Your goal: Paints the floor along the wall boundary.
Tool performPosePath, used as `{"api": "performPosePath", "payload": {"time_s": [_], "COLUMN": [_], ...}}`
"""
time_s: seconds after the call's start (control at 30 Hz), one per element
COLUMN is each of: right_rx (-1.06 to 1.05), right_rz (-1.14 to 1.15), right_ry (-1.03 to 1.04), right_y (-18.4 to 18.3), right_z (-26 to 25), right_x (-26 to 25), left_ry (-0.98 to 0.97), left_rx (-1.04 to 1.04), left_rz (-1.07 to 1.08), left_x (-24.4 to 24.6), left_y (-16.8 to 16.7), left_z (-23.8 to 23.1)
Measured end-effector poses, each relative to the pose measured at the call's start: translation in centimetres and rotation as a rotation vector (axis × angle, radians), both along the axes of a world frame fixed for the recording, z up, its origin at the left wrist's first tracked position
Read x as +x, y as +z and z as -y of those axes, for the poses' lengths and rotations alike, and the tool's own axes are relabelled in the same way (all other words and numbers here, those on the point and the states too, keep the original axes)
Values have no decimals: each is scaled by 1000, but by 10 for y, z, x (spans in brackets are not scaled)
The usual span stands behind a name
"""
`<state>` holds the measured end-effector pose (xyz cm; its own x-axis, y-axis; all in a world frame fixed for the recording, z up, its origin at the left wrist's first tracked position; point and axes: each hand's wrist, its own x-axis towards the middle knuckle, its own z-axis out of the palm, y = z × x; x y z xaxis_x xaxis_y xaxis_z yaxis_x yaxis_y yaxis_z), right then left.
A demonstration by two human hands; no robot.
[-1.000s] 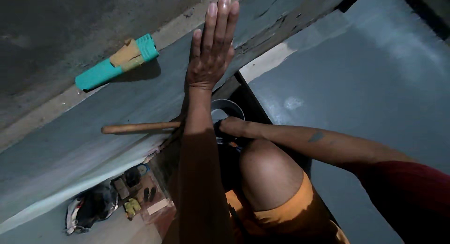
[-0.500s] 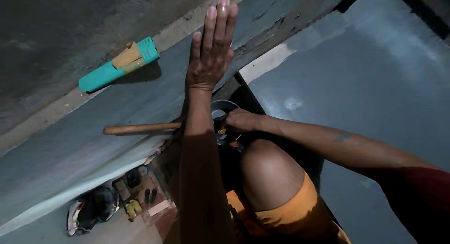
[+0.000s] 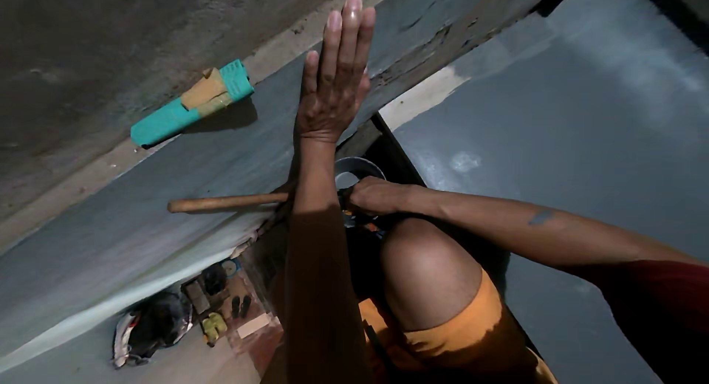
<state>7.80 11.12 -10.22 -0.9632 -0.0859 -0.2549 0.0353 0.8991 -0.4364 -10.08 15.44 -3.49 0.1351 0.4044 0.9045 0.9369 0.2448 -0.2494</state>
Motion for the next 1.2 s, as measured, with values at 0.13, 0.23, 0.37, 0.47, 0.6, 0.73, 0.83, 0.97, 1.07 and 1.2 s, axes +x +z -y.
{"api": "performPosePath", "payload": {"time_s": [0.13,0.23,0.37,0.47,0.6,0.73,0.83,0.97,1.07,1.2], "right_rx": [-37,-95,-172,-178,-157,-187,-231,-316,-342,-261], "right_rz": [46,50,38,22,25,-50,-34,-60,-177,-288], "right_ry": [-33,-63,-114,-157,-162,-133,-161,-286,-393,-620], "right_y": [8,7,7,0,3,0,1,7,19,52], "right_z": [-4,-16,-40,-50,-45,-33,-37,-52,-63,-80], "right_x": [0,3,13,21,24,26,29,47,74,124], "left_ry": [11,2,12,20,6,2,-1,8,-1,-32], "left_rx": [-7,-9,-31,-21,-10,-20,-8,-22,-81,-99], "left_rz": [-16,-20,-5,-1,-5,-6,-11,-24,0,56], "left_x": [0,-1,0,1,0,-1,-1,0,1,3], "left_y": [1,0,2,2,0,1,1,3,5,4], "left_z": [1,2,3,3,1,1,0,3,6,7]}}
